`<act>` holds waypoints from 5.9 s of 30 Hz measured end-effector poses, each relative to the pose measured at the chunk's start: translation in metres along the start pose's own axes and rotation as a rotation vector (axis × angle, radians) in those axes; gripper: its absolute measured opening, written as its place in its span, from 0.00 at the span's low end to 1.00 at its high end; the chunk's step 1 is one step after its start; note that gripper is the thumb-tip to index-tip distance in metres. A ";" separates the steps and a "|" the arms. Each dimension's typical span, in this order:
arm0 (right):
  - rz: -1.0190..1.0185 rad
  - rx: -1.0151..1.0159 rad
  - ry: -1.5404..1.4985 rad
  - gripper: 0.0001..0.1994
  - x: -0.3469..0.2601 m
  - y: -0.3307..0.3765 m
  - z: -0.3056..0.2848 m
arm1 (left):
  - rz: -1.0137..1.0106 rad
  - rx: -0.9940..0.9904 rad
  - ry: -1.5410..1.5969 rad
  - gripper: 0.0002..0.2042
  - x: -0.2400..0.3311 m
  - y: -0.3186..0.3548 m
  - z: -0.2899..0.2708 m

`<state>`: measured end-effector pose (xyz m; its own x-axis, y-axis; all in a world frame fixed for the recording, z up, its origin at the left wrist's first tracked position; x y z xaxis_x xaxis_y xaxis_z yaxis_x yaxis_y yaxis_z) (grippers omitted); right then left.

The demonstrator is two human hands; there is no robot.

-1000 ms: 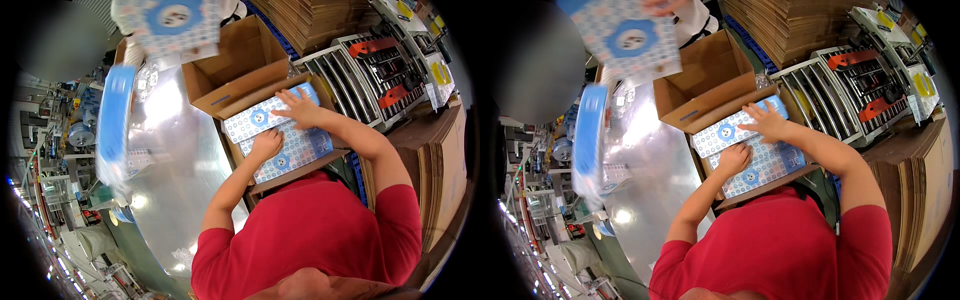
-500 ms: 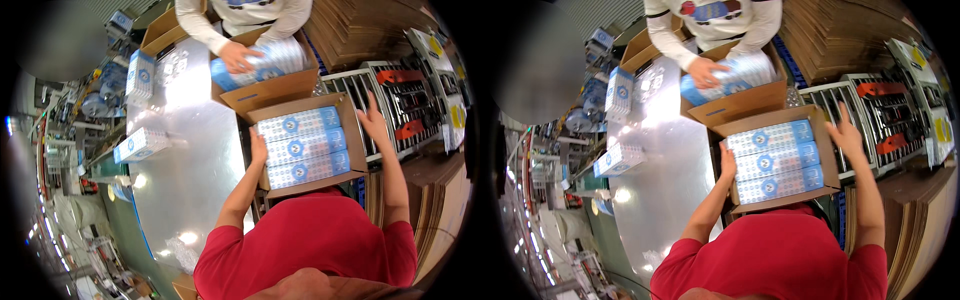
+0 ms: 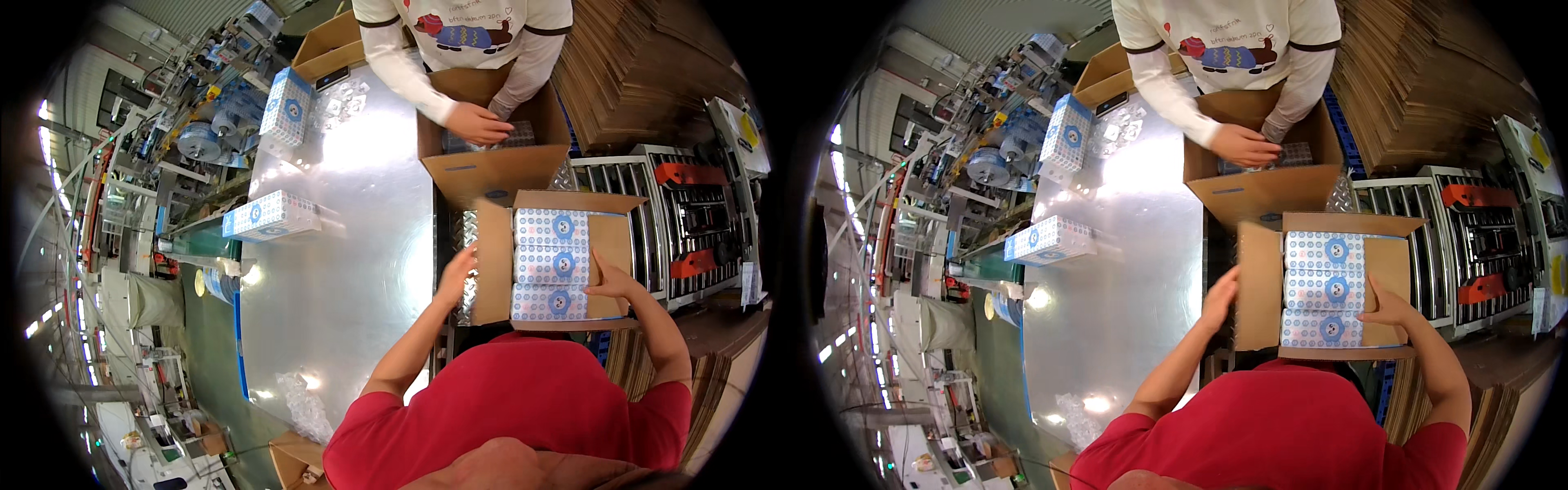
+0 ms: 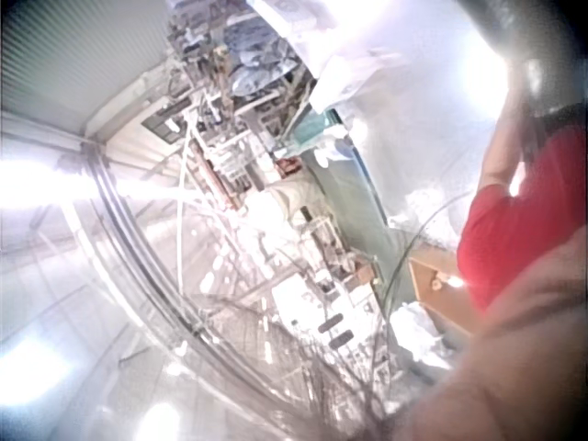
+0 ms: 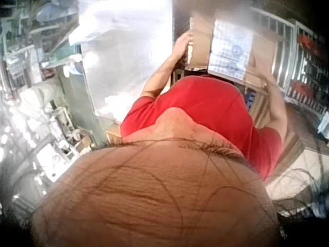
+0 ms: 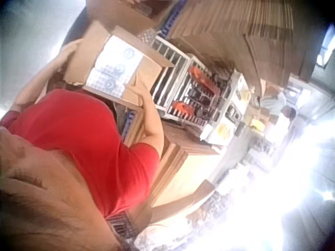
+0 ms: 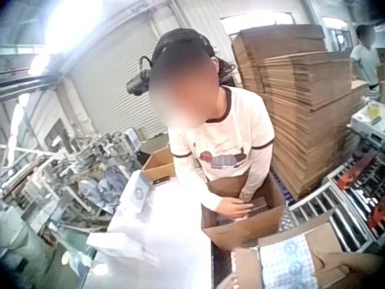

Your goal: The person places blue and white packages into cardboard boxes and puts the filled boxes onto a roller conveyor belt.

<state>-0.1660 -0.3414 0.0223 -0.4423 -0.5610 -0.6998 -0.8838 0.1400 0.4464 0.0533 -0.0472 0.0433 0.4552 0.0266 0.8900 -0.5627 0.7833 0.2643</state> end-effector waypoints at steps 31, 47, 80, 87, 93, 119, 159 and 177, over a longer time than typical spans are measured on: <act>0.454 0.990 -0.158 0.39 0.127 0.010 0.000 | 0.445 0.013 -1.389 0.29 -0.044 -0.058 0.104; 0.149 1.033 0.520 0.24 0.200 0.013 -0.249 | 0.220 0.418 -0.309 0.37 -0.140 -0.216 0.311; 1.079 0.813 0.944 0.25 0.070 0.445 -0.134 | -0.577 -0.743 -1.599 0.23 -0.280 -0.054 -0.050; 0.927 0.821 1.305 0.03 -0.028 0.363 -0.089 | -0.306 -0.884 -0.856 0.21 -0.160 -0.051 0.146; -0.031 0.966 0.700 0.08 -0.187 0.156 0.057 | -0.525 -0.852 -0.125 0.19 -0.091 -0.036 0.282; -0.337 1.073 0.753 0.20 -0.171 0.143 -0.067 | 0.565 -0.376 -1.643 0.24 0.180 0.041 0.182; -0.201 0.431 0.648 0.26 -0.227 -0.014 -0.077 | 0.268 0.200 -0.393 0.50 0.058 -0.026 -0.049; 0.109 0.151 -1.443 0.37 0.239 0.128 0.011 | 0.082 -0.408 -0.235 0.29 0.055 0.051 0.223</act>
<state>-0.3863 -0.4492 -0.0941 -0.1919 0.7372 -0.6479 -0.8034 0.2612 0.5352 -0.1040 -0.1438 0.1888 0.2256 -0.0060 0.9742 -0.2521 0.9656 0.0643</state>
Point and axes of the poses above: each hand's wrist, its own y-axis away from the middle knuckle, its own z-axis out of the palm, x = y × z, the point moved 6 cm from there along -y, towards the middle knuckle, and after that the axes turned 4 degrees about x, right-handed, at the moved point
